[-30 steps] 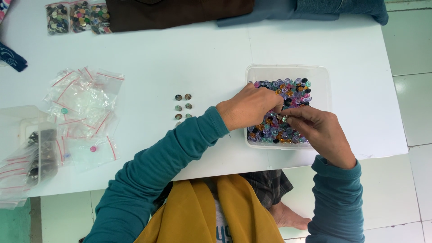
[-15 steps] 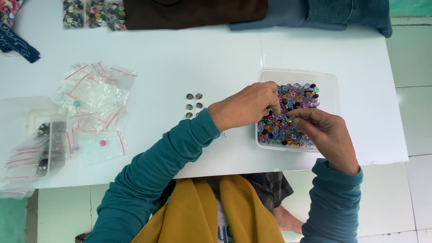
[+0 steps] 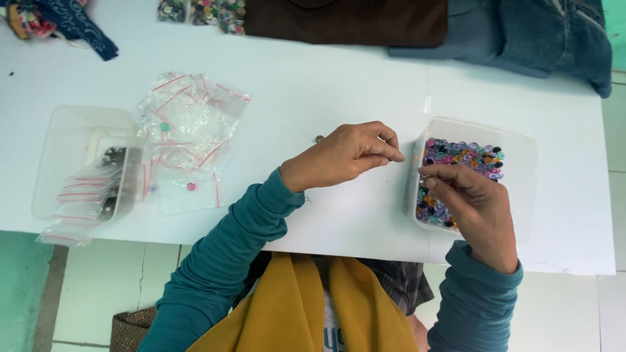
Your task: Sorting various colored buttons from a container and placing specific ones into a small plastic bag.
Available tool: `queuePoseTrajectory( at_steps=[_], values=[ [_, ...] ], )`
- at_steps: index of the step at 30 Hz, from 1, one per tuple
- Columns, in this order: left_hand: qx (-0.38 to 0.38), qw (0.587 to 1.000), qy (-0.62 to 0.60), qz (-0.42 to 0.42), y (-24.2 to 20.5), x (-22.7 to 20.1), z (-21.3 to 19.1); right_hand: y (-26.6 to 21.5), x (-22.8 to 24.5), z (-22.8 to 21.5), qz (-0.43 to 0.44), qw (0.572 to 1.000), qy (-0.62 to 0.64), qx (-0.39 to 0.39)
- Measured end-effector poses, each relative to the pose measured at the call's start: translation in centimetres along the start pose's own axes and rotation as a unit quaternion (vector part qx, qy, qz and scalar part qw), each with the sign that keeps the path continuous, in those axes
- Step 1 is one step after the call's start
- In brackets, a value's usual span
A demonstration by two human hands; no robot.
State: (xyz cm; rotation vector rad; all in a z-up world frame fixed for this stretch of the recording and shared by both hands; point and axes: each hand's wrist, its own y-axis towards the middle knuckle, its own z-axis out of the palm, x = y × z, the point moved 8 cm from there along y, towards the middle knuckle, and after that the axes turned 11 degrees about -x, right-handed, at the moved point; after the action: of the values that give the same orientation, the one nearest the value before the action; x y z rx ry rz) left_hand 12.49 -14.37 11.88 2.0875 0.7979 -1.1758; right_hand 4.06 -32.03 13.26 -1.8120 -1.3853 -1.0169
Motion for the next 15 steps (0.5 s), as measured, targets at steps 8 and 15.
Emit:
queuePoseTrajectory(
  at_steps=[8, 15],
  values=[
    [-0.083, 0.982, -0.157, -0.058, -4.0, 1.0, -4.9, 0.6, 4.5, 4.9, -0.059, 0.997, -0.024, 0.037],
    [-0.210, 0.965, -0.155, -0.035, -4.8, 5.1, -7.5, 1.3, 5.1, 8.4, -0.142, 0.989, 0.038, -0.015]
  ],
)
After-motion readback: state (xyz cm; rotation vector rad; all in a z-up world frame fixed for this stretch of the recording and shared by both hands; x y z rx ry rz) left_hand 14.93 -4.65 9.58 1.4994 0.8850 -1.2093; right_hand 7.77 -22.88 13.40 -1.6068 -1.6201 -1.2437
